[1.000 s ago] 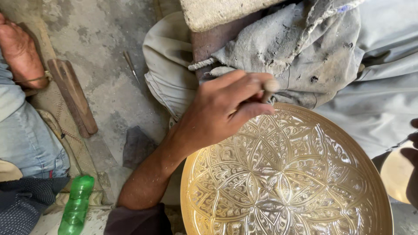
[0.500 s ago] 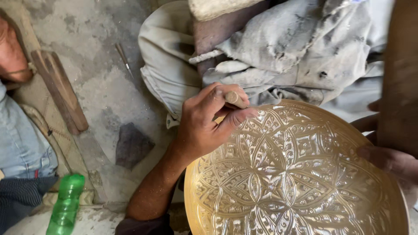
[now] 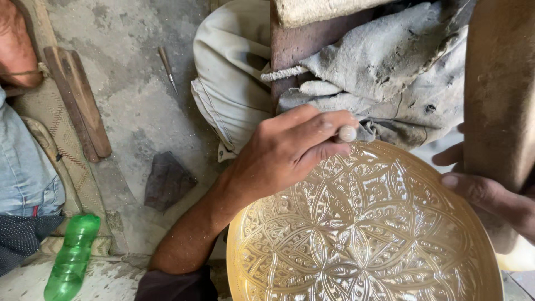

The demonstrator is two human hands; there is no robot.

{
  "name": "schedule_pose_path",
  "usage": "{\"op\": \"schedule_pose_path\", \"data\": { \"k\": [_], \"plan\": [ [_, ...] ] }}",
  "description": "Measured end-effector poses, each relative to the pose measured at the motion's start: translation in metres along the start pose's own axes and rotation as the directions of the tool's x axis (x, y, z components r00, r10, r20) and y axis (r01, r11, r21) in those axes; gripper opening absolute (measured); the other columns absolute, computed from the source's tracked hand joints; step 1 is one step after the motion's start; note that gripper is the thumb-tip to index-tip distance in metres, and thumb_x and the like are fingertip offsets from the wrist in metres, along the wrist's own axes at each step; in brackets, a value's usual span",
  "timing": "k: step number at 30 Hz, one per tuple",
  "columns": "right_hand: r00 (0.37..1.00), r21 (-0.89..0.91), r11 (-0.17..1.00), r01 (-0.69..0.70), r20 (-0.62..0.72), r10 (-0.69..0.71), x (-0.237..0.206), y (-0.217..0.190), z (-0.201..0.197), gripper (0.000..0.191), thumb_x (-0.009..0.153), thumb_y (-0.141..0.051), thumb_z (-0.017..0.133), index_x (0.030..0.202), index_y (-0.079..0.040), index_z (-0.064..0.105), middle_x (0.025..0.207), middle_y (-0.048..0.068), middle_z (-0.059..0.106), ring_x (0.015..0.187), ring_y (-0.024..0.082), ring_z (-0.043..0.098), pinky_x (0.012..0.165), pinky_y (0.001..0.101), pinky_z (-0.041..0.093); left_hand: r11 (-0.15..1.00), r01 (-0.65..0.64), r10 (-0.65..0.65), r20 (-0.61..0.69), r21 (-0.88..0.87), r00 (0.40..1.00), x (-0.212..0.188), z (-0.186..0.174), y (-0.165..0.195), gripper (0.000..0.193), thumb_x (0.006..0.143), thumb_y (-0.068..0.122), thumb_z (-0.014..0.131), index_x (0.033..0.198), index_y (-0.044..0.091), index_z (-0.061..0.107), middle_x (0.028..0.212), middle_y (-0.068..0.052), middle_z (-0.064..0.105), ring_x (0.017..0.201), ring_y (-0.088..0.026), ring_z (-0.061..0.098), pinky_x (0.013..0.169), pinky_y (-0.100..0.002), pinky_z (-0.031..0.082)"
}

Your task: The person sits on the ground holding a small punch against the rim of an engraved brass tray and strikes the punch with a wooden mallet, working around the tray's edge. The person rotates and repositions the tray on their lap while continuing to hammer the punch along the rim.

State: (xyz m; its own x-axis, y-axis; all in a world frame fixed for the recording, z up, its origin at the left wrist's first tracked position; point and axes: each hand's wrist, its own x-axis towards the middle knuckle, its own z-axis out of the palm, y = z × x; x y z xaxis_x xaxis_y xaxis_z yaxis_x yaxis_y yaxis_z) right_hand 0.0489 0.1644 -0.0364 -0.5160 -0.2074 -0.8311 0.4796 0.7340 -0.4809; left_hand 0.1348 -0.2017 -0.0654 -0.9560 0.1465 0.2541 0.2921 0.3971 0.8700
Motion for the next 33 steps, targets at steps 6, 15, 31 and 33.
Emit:
{"op": "schedule_pose_path", "data": {
  "k": [6,15,31,33],
  "plan": [
    [0.905,-0.237,0.918,0.319,-0.212,-0.369,0.043,0.086,-0.018,0.054,0.086,-0.013,0.078,0.128,0.006,0.049,0.113,0.010,0.056,0.103,0.023,0.057,0.085,0.0393,0.050,0.997,-0.015,0.011,0.062,0.070,0.998,0.007,0.011,-0.010,0.046,0.100,0.027,0.078,0.139,0.016,0.056,0.095,0.000,0.061,0.072,-0.007,0.062,0.063,-0.020,0.063],
    [0.821,-0.550,0.730,0.405,-0.133,-0.555,0.043,0.052,-0.017,0.048,0.092,-0.020,0.076,0.126,0.004,0.050,0.095,0.012,0.058,0.085,0.023,0.063,0.075,0.0380,0.053,0.996,0.031,-0.039,0.098,0.084,0.994,0.007,0.014,-0.003,0.064,0.104,0.022,0.076,0.156,0.027,0.040,0.090,0.001,0.058,0.068,-0.006,0.059,0.062,-0.017,0.062],
    [0.793,-0.607,0.675,0.419,-0.118,-0.598,0.014,-0.036,0.006,0.048,0.088,-0.015,0.076,0.127,0.003,0.054,0.096,0.014,0.062,0.087,0.024,0.066,0.077,0.0399,0.056,0.983,0.103,-0.120,0.109,0.155,0.987,0.023,0.012,0.015,0.040,0.103,0.016,0.075,0.139,0.014,0.058,0.089,-0.002,0.059,0.076,-0.010,0.065,0.063,-0.023,0.061],
    [0.795,-0.608,0.679,0.413,-0.124,-0.594,0.010,-0.035,0.006,0.049,0.088,-0.015,0.076,0.128,0.003,0.054,0.097,0.014,0.063,0.087,0.024,0.066,0.077,0.0402,0.056,0.979,0.126,-0.147,0.126,0.161,0.981,0.027,0.006,0.023,0.038,0.101,0.015,0.076,0.136,0.011,0.061,0.087,-0.004,0.058,0.074,-0.011,0.065,0.062,-0.027,0.061]
  ]
}}
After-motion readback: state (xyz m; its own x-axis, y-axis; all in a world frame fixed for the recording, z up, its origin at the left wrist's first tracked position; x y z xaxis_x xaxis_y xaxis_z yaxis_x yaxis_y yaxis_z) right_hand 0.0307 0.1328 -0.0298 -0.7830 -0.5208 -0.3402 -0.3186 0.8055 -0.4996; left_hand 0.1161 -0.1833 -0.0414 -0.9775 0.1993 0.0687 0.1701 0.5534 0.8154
